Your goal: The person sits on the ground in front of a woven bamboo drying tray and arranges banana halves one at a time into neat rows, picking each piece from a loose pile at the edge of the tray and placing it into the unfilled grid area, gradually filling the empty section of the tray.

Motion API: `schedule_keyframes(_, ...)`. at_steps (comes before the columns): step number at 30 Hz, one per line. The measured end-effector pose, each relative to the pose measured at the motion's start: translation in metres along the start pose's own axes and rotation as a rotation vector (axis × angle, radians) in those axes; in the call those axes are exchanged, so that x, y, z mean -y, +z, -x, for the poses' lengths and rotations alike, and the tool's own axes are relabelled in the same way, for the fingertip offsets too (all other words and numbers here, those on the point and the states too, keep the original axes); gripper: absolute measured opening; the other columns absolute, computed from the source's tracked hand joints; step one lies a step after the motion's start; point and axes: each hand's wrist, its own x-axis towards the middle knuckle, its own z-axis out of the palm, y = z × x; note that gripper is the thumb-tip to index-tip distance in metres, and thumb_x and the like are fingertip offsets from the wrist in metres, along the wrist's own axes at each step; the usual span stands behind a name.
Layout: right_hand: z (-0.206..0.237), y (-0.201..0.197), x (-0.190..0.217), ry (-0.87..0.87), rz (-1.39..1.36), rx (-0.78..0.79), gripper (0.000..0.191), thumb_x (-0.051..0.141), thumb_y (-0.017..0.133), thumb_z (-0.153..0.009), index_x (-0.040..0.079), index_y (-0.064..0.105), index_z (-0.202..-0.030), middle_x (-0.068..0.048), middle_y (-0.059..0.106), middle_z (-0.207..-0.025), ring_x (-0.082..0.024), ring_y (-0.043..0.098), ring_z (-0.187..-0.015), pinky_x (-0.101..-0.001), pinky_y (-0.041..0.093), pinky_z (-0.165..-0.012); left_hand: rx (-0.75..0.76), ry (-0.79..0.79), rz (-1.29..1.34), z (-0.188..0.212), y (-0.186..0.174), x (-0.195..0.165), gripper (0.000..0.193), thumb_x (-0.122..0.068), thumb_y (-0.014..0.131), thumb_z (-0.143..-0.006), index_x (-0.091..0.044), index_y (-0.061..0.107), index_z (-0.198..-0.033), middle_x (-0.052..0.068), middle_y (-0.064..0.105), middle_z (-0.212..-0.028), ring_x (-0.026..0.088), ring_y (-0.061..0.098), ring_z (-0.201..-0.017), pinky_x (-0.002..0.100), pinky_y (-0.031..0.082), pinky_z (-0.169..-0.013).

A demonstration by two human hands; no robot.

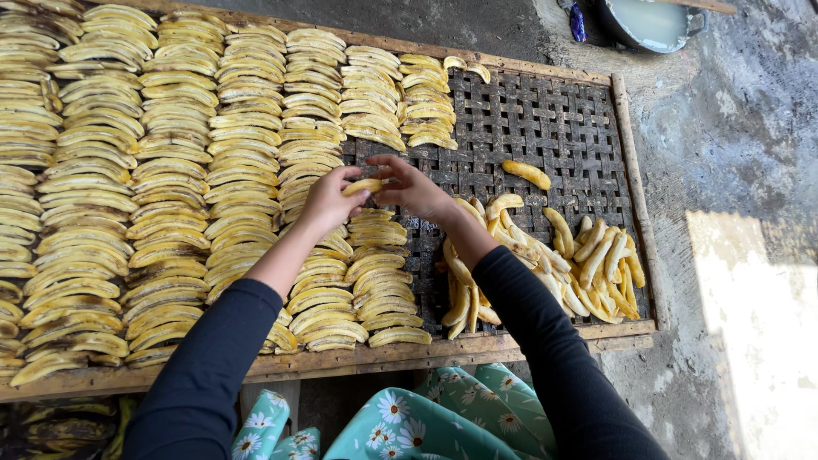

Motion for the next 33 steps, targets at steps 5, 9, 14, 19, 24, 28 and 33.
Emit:
schedule_keyframes(5,-0.017,-0.003,-0.039,0.028,-0.119,-0.192,0.011,0.0,0.067,-0.101,-0.001,0.069,-0.112,-0.011,0.073,-0.098,-0.016,0.071,-0.087,-0.0314,0.062,-0.08,-0.084,0.11,-0.314,-0.029,0.007,0.006,0.036,-0.009,0.076,-0.09,-0.005,0.064,-0.124,0.01,0.071,-0.117,0.021,0.072,-0.099,0.035,0.059,-0.084)
schedule_keyframes(9,-0.017,0.009,-0.059,0.07,0.366,-0.28,0.011,0.007,0.072,-0.094,0.004,0.071,-0.105,-0.007,0.076,-0.091,-0.016,0.073,-0.079,-0.0324,0.063,-0.075,-0.133,0.195,-0.558,-0.023,0.008,0.016,0.028,0.004,0.071,-0.087,-0.007,0.07,-0.113,0.013,0.072,-0.112,0.027,0.074,-0.095,0.04,0.059,-0.086)
schedule_keyframes(14,-0.002,0.013,-0.028,-0.036,0.735,-0.216,0.014,0.018,0.075,-0.092,0.009,0.076,-0.102,-0.008,0.078,-0.095,-0.02,0.074,-0.082,-0.0367,0.06,-0.078,-0.258,0.416,-0.872,-0.005,0.012,0.007,0.023,0.0,0.076,-0.083,-0.006,0.072,-0.104,0.016,0.071,-0.105,0.032,0.07,-0.096,0.044,0.057,-0.081)
schedule_keyframes(19,0.068,-0.042,0.031,-0.123,0.907,-0.335,0.027,0.029,0.071,-0.094,0.007,0.07,-0.109,-0.013,0.069,-0.109,-0.029,0.07,-0.094,-0.0408,0.058,-0.082,-0.069,0.459,-0.818,0.013,0.038,0.002,0.018,-0.012,0.071,-0.095,-0.005,0.071,-0.111,0.013,0.072,-0.107,0.024,0.072,-0.088,0.038,0.059,-0.084)
schedule_keyframes(24,0.149,0.011,0.01,0.161,1.433,-0.149,0.039,0.029,0.074,-0.085,0.006,0.062,-0.114,-0.016,0.061,-0.111,-0.031,0.063,-0.101,-0.043,0.055,-0.075,0.118,0.197,-0.542,0.044,0.093,0.009,0.015,-0.005,0.059,-0.099,-0.005,0.068,-0.111,0.01,0.074,-0.102,0.022,0.073,-0.089,0.036,0.059,-0.081)
schedule_keyframes(28,0.166,0.039,-0.025,-0.084,1.858,-0.201,0.029,0.02,0.065,-0.09,0.006,0.062,-0.115,-0.009,0.061,-0.108,-0.025,0.058,-0.101,-0.0356,0.05,-0.08,0.11,0.278,-0.498,0.052,0.115,0.008,0.015,-0.008,0.067,-0.093,-0.003,0.069,-0.107,0.012,0.074,-0.1,0.027,0.071,-0.092,0.041,0.056,-0.083)
schedule_keyframes(33,0.151,0.036,-0.039,-0.011,2.039,-0.278,0.035,0.024,0.059,-0.089,0.005,0.063,-0.118,-0.013,0.061,-0.111,-0.026,0.055,-0.099,-0.0379,0.047,-0.08,0.175,0.146,-0.415,0.048,0.119,0.01,0.02,-0.012,0.067,-0.092,-0.005,0.069,-0.112,0.011,0.076,-0.102,0.025,0.075,-0.092,0.038,0.059,-0.085)
